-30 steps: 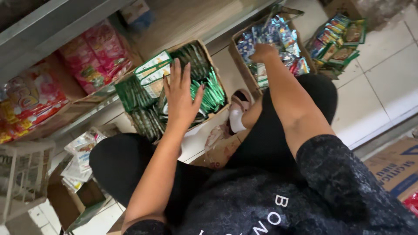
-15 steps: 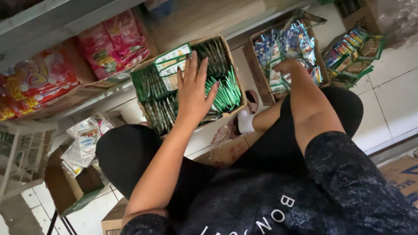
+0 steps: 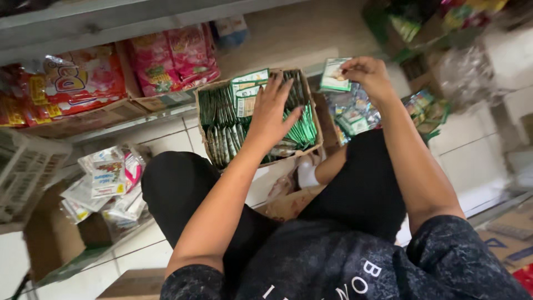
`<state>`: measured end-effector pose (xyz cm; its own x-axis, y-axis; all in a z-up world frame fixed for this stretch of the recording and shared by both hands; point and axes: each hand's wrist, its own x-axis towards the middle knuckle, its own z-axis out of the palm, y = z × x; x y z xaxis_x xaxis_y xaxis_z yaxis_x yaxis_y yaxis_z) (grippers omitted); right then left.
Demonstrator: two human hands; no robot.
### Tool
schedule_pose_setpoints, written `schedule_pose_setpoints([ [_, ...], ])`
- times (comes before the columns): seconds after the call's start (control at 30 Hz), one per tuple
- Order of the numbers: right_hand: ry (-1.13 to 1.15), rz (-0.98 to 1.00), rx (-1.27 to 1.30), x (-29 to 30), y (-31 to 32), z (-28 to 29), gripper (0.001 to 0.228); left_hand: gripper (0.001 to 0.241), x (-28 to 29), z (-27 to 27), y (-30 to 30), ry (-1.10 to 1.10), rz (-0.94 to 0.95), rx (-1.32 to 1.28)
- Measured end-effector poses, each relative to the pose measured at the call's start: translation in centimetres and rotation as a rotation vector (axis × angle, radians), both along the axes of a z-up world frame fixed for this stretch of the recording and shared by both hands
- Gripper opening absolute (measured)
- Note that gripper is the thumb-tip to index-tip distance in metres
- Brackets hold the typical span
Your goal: The person organizes and stacks small packets of spice mix from a cardboard box into organized rows on the floor of a grocery store shelf area.
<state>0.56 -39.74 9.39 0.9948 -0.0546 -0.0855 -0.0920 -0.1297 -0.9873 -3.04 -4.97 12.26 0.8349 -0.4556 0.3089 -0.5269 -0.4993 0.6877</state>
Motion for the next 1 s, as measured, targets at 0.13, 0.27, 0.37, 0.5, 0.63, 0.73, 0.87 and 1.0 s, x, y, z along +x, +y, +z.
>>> schedule_pose_setpoints([
  [0.13,-0.093,0.136,0.072,-2.2,8.6,10.6,0.02,0.105,-1.2,3.2,1.8,0.04,-0.098,-0.103],
  [0.27,-0.248,0.297,0.075,-4.6,16.8,17.6,0.019,0.114,-2.1,5.2,3.9,-0.189,-0.042,-0.394],
  [0.37,-0.195,0.359,0.036,-5.8,21.1,20.5,0.019,0.116,-2.2,6.3,5.5,-0.259,0.059,-0.604],
  [0.5,-0.114,0.467,0.075,-6.0,25.4,21.4,0.024,0.088,-1.3,6.1,7.7,-0.276,0.169,-0.762],
  [0.63,-0.282,0.504,0.142,-3.9,27.2,19.9,0.037,0.042,-0.2,3.2,8.9,0.076,0.157,-0.95],
  [0.73,-0.503,0.474,-0.002,-1.4,27.8,17.8,0.041,0.033,0.5,1.7,8.8,0.387,0.252,-1.188],
  [0.87,-0.555,0.525,-0.297,0.0,26.9,13.6,0.058,0.036,1.2,0.3,8.9,0.543,0.34,-1.366],
  [1.0,-0.302,0.579,-0.354,-0.7,26.9,10.0,0.058,0.035,2.1,0.4,8.9,0.573,0.362,-1.48],
])
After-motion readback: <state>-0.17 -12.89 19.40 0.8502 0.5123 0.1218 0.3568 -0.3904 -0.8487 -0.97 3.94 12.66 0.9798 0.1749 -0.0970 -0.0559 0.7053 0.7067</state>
